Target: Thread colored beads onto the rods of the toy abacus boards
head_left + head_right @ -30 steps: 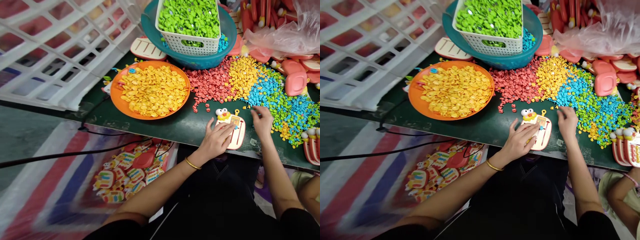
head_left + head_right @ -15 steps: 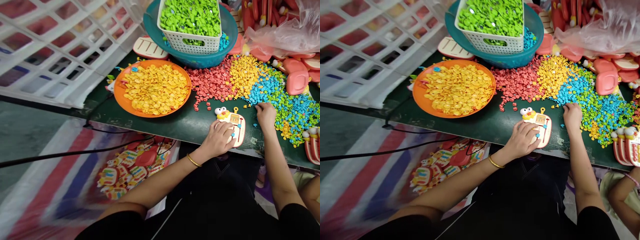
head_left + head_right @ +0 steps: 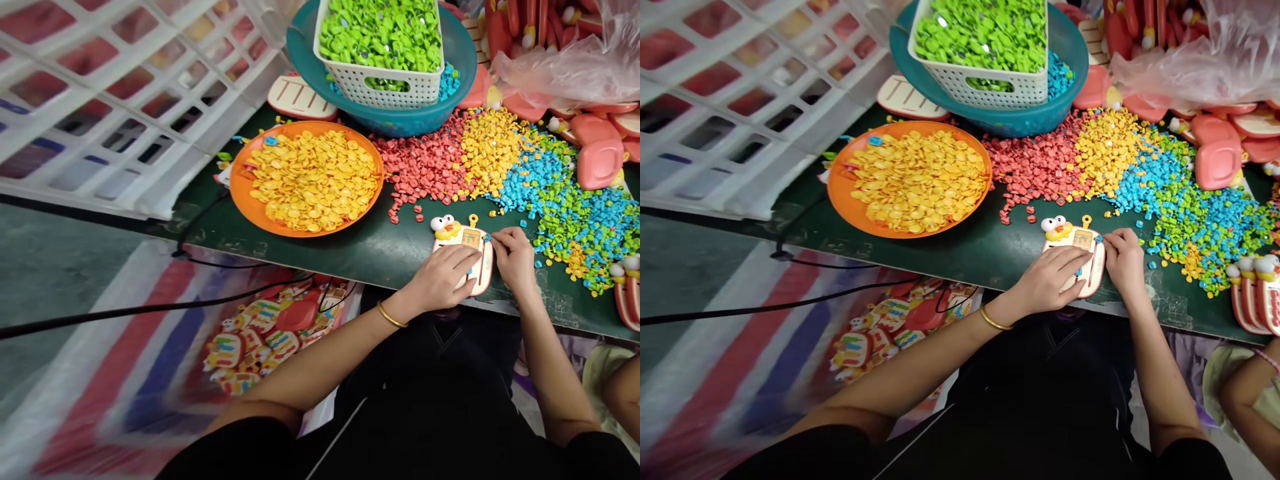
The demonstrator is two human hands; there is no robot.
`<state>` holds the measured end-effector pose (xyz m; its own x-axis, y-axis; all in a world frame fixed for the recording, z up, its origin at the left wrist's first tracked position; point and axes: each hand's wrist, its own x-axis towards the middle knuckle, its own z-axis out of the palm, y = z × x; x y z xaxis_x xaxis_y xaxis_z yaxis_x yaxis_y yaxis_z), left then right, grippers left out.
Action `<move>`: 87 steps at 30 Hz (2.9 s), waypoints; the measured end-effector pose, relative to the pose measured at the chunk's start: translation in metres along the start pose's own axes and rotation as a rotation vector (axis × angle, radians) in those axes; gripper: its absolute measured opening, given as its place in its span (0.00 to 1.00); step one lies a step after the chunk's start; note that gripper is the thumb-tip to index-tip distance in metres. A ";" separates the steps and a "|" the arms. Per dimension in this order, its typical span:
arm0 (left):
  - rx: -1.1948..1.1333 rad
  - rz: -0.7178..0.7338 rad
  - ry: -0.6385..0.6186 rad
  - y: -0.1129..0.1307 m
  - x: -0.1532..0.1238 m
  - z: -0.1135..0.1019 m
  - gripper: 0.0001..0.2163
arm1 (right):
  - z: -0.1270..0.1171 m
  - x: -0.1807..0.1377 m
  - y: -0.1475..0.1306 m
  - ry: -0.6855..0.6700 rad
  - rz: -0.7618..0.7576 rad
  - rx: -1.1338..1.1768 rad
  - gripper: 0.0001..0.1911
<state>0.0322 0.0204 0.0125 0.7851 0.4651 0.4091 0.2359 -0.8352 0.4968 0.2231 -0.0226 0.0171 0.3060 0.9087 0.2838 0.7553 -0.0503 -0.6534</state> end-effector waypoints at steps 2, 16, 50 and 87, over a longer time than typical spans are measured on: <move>-0.043 0.041 0.021 -0.002 -0.001 0.001 0.16 | -0.002 -0.006 0.000 0.023 -0.063 -0.077 0.14; 0.007 -0.102 0.018 -0.001 0.002 -0.002 0.14 | 0.004 -0.004 -0.004 0.012 -0.225 -0.266 0.14; -0.029 0.041 -0.028 -0.005 0.005 0.003 0.17 | 0.009 0.001 -0.002 0.116 -0.113 -0.058 0.11; 0.110 -0.125 -0.072 0.008 0.038 0.017 0.26 | -0.050 0.017 0.048 0.069 0.126 -0.265 0.10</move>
<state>0.0740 0.0262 0.0192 0.7836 0.5486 0.2915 0.3927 -0.8010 0.4519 0.2933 -0.0300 0.0254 0.4388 0.8585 0.2654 0.8309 -0.2751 -0.4836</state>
